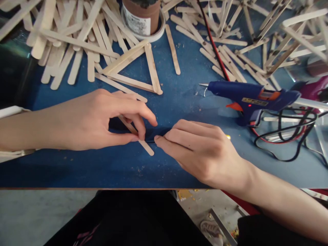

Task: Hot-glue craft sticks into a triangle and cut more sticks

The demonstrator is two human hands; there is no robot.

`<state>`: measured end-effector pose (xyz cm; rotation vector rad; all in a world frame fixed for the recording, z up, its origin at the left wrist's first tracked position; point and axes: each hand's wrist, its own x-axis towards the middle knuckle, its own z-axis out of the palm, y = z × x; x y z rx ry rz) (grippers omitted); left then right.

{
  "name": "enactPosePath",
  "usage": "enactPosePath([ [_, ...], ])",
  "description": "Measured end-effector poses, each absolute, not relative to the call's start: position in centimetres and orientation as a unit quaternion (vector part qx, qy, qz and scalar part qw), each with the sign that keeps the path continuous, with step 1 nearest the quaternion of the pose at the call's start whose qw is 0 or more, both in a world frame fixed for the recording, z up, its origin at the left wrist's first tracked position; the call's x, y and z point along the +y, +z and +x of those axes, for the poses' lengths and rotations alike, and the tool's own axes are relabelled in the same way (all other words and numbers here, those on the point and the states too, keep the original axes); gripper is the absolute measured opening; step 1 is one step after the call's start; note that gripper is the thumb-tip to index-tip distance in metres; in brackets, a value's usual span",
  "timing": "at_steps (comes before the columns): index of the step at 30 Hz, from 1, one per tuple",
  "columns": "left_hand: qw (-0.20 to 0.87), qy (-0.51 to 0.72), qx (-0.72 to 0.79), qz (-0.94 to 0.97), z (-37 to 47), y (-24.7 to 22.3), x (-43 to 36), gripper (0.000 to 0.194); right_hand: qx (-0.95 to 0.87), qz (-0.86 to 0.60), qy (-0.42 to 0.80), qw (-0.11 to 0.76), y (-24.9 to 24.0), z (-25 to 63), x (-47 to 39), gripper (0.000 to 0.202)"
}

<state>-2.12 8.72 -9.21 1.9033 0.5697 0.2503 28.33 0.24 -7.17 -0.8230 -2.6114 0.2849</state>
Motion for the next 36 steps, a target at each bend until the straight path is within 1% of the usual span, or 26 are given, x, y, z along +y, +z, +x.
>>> enactPosePath([
  [6, 0.545, 0.112, 0.233, 0.797, -2.1, -9.2, 8.7, 0.029, -0.935, -0.278, 0.097, 0.196, -7.4, 28.0, 0.3, 0.025],
  [9, 0.533, 0.119, 0.231, 0.805, -2.1, -9.2, 8.7, 0.031, -0.938, -0.269, 0.094, 0.199, -7.5, 27.8, 0.5, 0.021],
  [14, 0.509, 0.129, 0.233, 0.819, -2.0, -9.3, 8.8, 0.032, -0.934, -0.277, 0.087, 0.208, -7.9, 27.3, 0.0, 0.024],
  [19, 0.507, 0.135, 0.230, 0.820, -1.9, -9.4, 8.9, 0.035, -0.925, -0.286, 0.106, 0.225, -8.5, 26.5, -0.4, 0.021],
  [24, 0.511, 0.127, 0.229, 0.819, -1.9, -9.3, 8.9, 0.033, -0.940, -0.255, 0.089, 0.207, -8.0, 26.5, 0.3, 0.020],
  [30, 0.505, 0.129, 0.234, 0.821, -1.7, -9.2, 8.8, 0.029, -0.933, -0.287, 0.105, 0.189, -7.1, 27.4, 0.3, 0.023],
  [36, 0.505, 0.134, 0.231, 0.821, -1.6, -9.2, 8.7, 0.034, -0.933, -0.293, 0.106, 0.182, -6.9, 27.4, 0.1, 0.023],
])
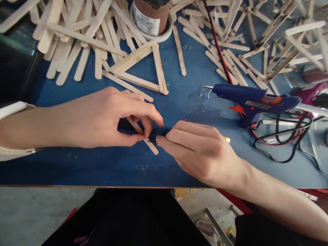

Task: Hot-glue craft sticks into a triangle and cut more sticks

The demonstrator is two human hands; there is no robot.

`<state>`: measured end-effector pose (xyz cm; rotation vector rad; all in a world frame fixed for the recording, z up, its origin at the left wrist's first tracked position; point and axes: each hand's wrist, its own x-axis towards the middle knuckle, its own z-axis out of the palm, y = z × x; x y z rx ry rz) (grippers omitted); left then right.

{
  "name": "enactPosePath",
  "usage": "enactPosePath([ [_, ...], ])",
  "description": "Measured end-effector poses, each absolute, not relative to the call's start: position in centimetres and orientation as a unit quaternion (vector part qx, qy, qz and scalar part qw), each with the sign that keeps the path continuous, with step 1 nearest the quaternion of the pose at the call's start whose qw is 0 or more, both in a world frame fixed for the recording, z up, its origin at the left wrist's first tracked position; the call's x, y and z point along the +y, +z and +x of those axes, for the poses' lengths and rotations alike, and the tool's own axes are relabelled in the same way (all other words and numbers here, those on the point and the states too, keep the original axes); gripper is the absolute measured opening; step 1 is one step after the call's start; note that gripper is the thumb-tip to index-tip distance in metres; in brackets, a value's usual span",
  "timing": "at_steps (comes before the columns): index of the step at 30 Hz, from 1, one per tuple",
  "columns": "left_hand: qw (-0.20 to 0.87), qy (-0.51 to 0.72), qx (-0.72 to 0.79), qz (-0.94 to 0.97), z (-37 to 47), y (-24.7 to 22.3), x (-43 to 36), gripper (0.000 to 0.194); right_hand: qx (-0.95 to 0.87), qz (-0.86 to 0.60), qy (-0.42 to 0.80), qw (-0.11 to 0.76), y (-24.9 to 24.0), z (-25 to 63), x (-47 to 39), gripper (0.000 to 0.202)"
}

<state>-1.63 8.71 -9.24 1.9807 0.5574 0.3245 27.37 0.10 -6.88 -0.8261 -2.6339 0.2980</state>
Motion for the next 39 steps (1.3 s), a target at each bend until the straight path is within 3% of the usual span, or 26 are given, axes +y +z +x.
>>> enactPosePath([
  [8, 0.495, 0.143, 0.214, 0.830, -1.6, -9.3, 8.8, 0.034, -0.939, -0.259, 0.099, 0.205, -7.9, 26.4, 0.2, 0.023],
  [20, 0.490, 0.122, 0.224, 0.834, -1.8, -9.3, 8.7, 0.034, -0.939, -0.275, 0.126, 0.162, -6.4, 27.8, 0.6, 0.020],
  [32, 0.479, 0.142, 0.204, 0.842, -1.3, -9.0, 8.7, 0.034, -0.943, -0.253, 0.097, 0.196, -7.7, 26.4, 0.6, 0.013],
  [39, 0.475, 0.125, 0.217, 0.844, -1.3, -8.8, 8.6, 0.031, -0.943, -0.265, 0.118, 0.166, -6.4, 27.0, 1.0, 0.018],
])
